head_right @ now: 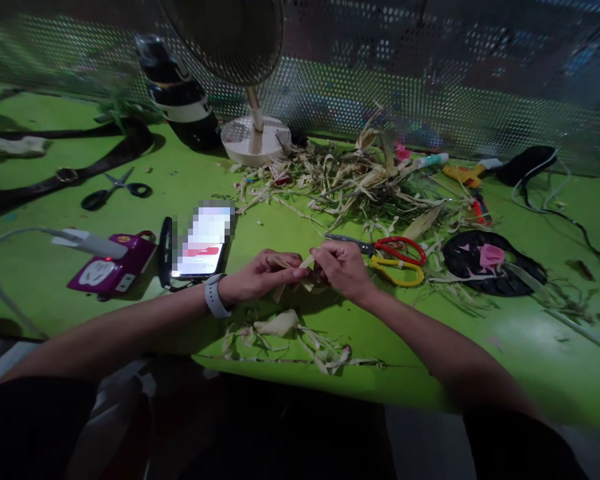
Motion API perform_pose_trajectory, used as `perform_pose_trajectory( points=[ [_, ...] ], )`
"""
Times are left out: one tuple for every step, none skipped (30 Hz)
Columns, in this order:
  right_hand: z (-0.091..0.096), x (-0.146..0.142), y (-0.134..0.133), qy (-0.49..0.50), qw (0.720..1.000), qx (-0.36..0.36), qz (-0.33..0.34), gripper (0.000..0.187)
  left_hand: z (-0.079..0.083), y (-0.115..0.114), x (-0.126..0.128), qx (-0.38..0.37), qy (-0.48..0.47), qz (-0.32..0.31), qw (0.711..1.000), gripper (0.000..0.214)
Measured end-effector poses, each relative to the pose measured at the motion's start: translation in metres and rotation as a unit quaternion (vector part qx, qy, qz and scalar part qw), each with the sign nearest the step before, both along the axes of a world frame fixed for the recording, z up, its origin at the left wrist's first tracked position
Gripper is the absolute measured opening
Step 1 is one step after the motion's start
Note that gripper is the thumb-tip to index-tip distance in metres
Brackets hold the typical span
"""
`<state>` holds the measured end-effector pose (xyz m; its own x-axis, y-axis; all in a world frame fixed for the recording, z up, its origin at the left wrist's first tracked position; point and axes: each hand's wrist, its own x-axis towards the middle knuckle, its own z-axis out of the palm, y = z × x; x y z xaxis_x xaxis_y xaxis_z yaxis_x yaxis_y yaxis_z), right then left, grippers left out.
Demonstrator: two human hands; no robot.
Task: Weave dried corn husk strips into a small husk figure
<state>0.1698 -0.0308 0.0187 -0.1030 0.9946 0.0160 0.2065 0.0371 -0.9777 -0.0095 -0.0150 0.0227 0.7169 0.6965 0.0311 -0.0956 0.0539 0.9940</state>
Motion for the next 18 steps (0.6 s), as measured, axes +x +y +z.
perform_pose_trajectory(
  points=[
    [-0.002,0.001,0.001,-0.004,1.0,0.006,0.005,0.04,0.0,0.001,0.0,0.0,0.006,-0.004,1.0,0.038],
    [-0.003,0.003,0.003,-0.006,1.0,0.008,0.016,0.041,-0.001,0.002,-0.001,-0.006,0.009,-0.002,1.0,0.038],
    [-0.003,0.005,0.005,-0.007,1.0,0.007,0.026,0.041,-0.003,0.003,0.0,-0.018,0.007,0.006,1.0,0.038],
    [-0.003,0.006,0.006,-0.007,0.999,0.003,0.036,0.042,-0.006,0.004,0.0,-0.033,-0.003,0.019,0.999,0.037],
    [-0.003,0.008,0.007,-0.008,0.999,-0.002,0.046,0.045,-0.009,0.004,0.001,-0.055,-0.018,0.035,0.998,0.037],
    [-0.002,0.01,0.007,-0.011,0.998,-0.004,0.054,0.048,-0.013,0.005,0.001,-0.079,-0.038,0.05,0.995,0.037],
    [-0.001,0.011,0.007,-0.017,0.998,-0.006,0.064,0.05,-0.016,0.005,0.002,-0.107,-0.061,0.062,0.99,0.037],
    [0.0,0.011,0.006,-0.023,0.997,-0.009,0.075,0.053,-0.018,0.005,0.003,-0.132,-0.079,0.069,0.986,0.037],
    [0.0,0.011,0.004,-0.029,0.996,-0.014,0.087,0.055,-0.019,0.005,0.003,-0.144,-0.092,0.076,0.982,0.036],
    [0.001,0.01,0.003,-0.032,0.995,-0.023,0.097,0.055,-0.019,0.004,0.004,-0.143,-0.097,0.082,0.982,0.034],
    [0.001,0.009,0.001,-0.031,0.994,-0.034,0.102,0.054,-0.018,0.004,0.004,-0.13,-0.095,0.086,0.983,0.033],
    [0.001,0.007,-0.001,-0.026,0.993,-0.046,0.105,0.053,-0.017,0.004,0.004,-0.109,-0.089,0.089,0.986,0.033],
    [0.001,0.005,-0.002,-0.02,0.993,-0.055,0.104,0.051,-0.015,0.003,0.004,-0.089,-0.082,0.09,0.989,0.033],
    [0.001,0.004,-0.004,-0.016,0.993,-0.054,0.102,0.048,-0.013,0.003,0.004,-0.072,-0.074,0.093,0.99,0.034],
    [0.001,0.002,-0.005,-0.017,0.994,-0.043,0.101,0.045,-0.012,0.003,0.004,-0.06,-0.069,0.103,0.99,0.036],
    [0.001,0.0,-0.006,-0.027,0.995,-0.019,0.098,0.042,-0.011,0.002,0.004,-0.049,-0.065,0.119,0.99,0.037],
    [0.001,-0.002,-0.007,-0.049,0.994,0.019,0.092,0.04,-0.011,0.001,0.005,-0.04,-0.06,0.143,0.987,0.037],
    [0.001,-0.003,-0.008,-0.078,0.991,0.069,0.087,0.038,-0.012,0.001,0.006,-0.034,-0.055,0.17,0.983,0.037]
  ],
)
